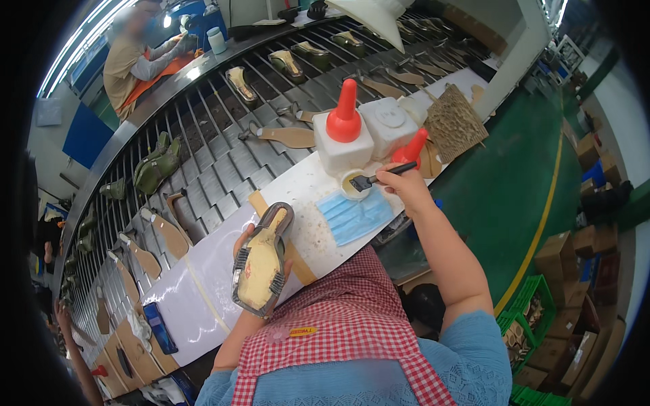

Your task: Apply glue to the bottom of shoe soles using a brush on an assembly line.

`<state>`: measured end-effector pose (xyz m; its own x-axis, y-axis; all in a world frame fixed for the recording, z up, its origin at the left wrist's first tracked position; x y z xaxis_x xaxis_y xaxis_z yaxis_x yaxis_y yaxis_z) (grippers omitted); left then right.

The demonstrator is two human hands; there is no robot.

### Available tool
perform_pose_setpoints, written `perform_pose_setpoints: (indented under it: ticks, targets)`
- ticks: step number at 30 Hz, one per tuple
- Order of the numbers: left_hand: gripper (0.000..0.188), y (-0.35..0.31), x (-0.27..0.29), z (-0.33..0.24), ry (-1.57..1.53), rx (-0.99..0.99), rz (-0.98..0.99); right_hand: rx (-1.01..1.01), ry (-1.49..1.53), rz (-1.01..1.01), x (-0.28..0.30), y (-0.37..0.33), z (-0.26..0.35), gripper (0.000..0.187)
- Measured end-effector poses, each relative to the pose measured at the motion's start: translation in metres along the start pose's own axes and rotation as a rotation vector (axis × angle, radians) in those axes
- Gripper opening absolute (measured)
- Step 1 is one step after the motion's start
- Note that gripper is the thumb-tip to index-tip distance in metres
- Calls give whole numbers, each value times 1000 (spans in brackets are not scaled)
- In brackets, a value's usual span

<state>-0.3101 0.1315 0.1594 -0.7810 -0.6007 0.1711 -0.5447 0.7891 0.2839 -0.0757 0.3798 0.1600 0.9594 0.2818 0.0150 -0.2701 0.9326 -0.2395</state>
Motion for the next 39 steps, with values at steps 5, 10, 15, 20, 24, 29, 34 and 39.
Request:
perform_pose_setpoints:
  ticks: [5,10,15,20,24,29,34,39]
  targets:
    - [95,-2,-4,-4,38,22,17,-355,356,-77,7,0,-51,35]
    - [94,-7,-8,3,38,22,-13,-478,554,-116,0,-13,-65,32]
    - [93,-21,-17,25,-78,128,-49,-335,717,28,6,-18,-81,18]
    - [82,-29,-17,37,191,-342,40,-260,894,-54,31,-16,-73,17]
    - [86,-33,-20,43,59,-309,14,-194,880,22,10,-45,-20,16]
    - [90,-31,-23,42,47,-218,-10,229,490,418,-59,-113,34,21]
    - [90,-24,-27,21,-77,-127,-28,342,104,541,-91,-139,50,24]
    - [87,-27,-30,26,-70,-153,-43,369,-27,529,-102,-140,44,20]
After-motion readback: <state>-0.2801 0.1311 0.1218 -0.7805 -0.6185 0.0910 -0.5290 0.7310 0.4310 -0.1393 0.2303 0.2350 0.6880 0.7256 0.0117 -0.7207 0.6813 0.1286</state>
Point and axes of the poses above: each hand's wrist, its own y-axis towards the middle knuckle, its own x-axis out of the back of the hand, z = x × y, the point moved 3 cm from there along y, towards the middle knuckle, and after that the axes turned 1 degree about -z, right-handed, at the moved point
